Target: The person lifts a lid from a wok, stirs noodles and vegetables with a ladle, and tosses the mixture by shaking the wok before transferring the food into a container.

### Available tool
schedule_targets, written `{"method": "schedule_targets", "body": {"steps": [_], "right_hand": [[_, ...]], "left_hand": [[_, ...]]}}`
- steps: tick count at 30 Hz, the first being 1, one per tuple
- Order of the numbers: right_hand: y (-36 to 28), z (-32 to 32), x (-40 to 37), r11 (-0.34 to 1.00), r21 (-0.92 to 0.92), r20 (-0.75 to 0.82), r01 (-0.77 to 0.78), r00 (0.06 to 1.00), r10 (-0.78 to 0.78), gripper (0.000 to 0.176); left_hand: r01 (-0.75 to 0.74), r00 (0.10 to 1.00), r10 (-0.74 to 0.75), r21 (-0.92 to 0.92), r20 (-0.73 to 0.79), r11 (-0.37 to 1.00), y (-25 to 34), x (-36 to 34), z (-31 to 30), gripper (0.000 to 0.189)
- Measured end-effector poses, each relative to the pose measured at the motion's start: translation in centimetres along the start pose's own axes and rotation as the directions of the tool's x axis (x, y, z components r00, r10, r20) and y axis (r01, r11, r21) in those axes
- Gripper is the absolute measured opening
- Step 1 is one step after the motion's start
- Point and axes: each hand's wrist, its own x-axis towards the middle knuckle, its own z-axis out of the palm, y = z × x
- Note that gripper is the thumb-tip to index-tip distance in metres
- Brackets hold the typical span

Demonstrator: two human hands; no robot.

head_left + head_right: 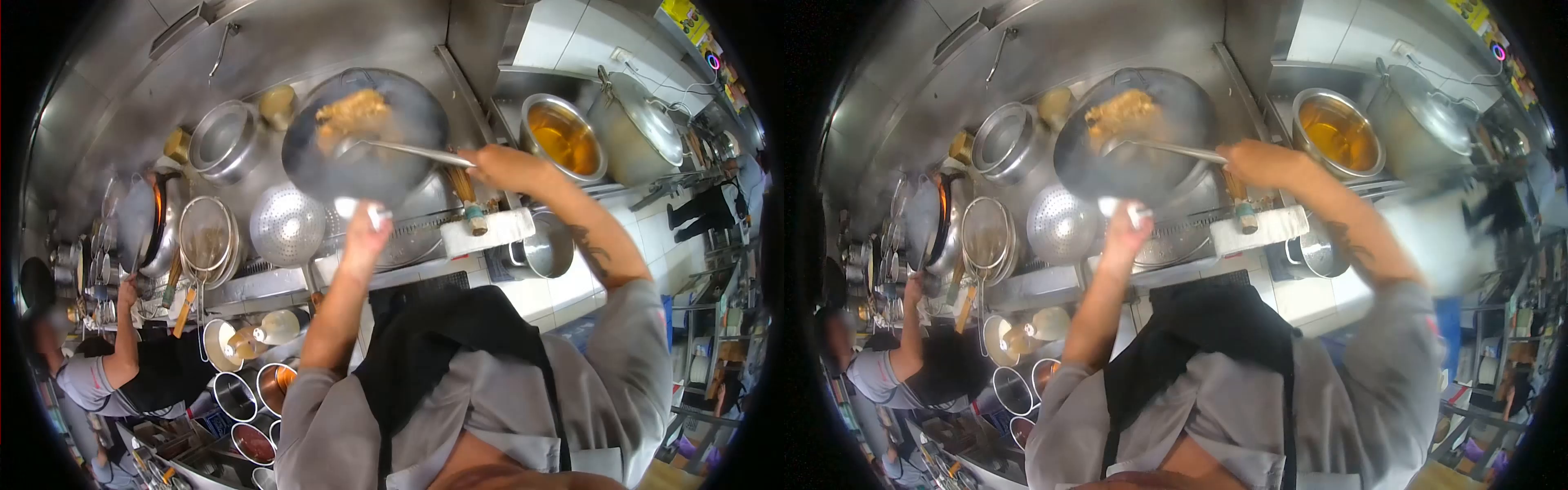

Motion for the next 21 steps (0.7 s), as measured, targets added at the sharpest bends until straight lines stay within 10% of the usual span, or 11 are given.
{"method": "schedule_targets", "body": {"steps": [1, 7, 9, 11, 16, 17, 18, 19, 20, 21], "right_hand": [[-0.2, -0.5, -1.1, 1.0, 0.009, 0.048, -0.007, 0.999, 0.006, 0.031], [5.4, 0.4, -1.3, 0.998, 0.004, 0.1, -0.066, 0.993, 0.066, 0.031], [4.6, 1.7, -0.6, 0.99, -0.073, -0.052, -0.119, 0.992, 0.115, 0.029], [8.0, 5.6, 1.6, 0.973, -0.212, -0.26, -0.09, 0.965, 0.032, 0.031], [4.3, 2.3, -2.5, 0.993, -0.109, -0.217, -0.044, 0.976, 0.02, 0.038], [4.1, 1.9, -2.3, 0.994, -0.107, -0.175, -0.008, 0.984, -0.011, 0.039], [3.9, 1.4, -2.2, 0.993, -0.111, -0.144, 0.028, 0.989, -0.043, 0.04], [3.1, 1.3, -3.0, 0.999, -0.046, -0.074, 0.024, 0.997, -0.027, 0.041], [2.6, 0.4, -3.6, 1.0, -0.001, -0.023, 0.013, 1.0, -0.013, 0.042], [2.4, -0.2, -3.9, 0.999, 0.05, 0.029, 0.001, 1.0, -0.002, 0.042]], "left_hand": [[0.239, 0.901, -0.423, -0.706, -0.094, 0.667, 2.3, 2.3, 0.3, 0.01], [0.317, 0.845, -0.523, -0.687, -0.109, 0.654, 7.8, 0.7, 2.2, 0.013], [0.026, 0.999, -0.046, -0.503, -0.028, 0.864, 3.3, 1.0, 0.4, 0.011], [0.328, 0.921, -0.389, -0.519, -0.009, 0.789, -3.4, 0.2, -2.0, 0.012], [0.291, 0.932, -0.363, -0.561, -0.018, 0.775, -2.3, -3.6, -0.6, 0.013], [-0.14, 0.989, 0.135, 0.078, 0.065, 0.987, 0.4, -2.9, -0.1, 0.014], [-0.533, 0.79, 0.599, 0.632, 0.132, 0.563, 3.2, -2.3, 0.5, 0.015], [-0.242, 0.951, 0.282, 0.256, -0.131, 0.936, 3.5, -1.5, 0.3, 0.013], [0.082, 0.973, -0.129, -0.238, -0.19, 0.968, 4.8, 0.2, 0.6, 0.011], [0.359, 0.862, -0.506, -0.66, -0.038, 0.661, 5.9, 1.3, 0.8, 0.011]]}}
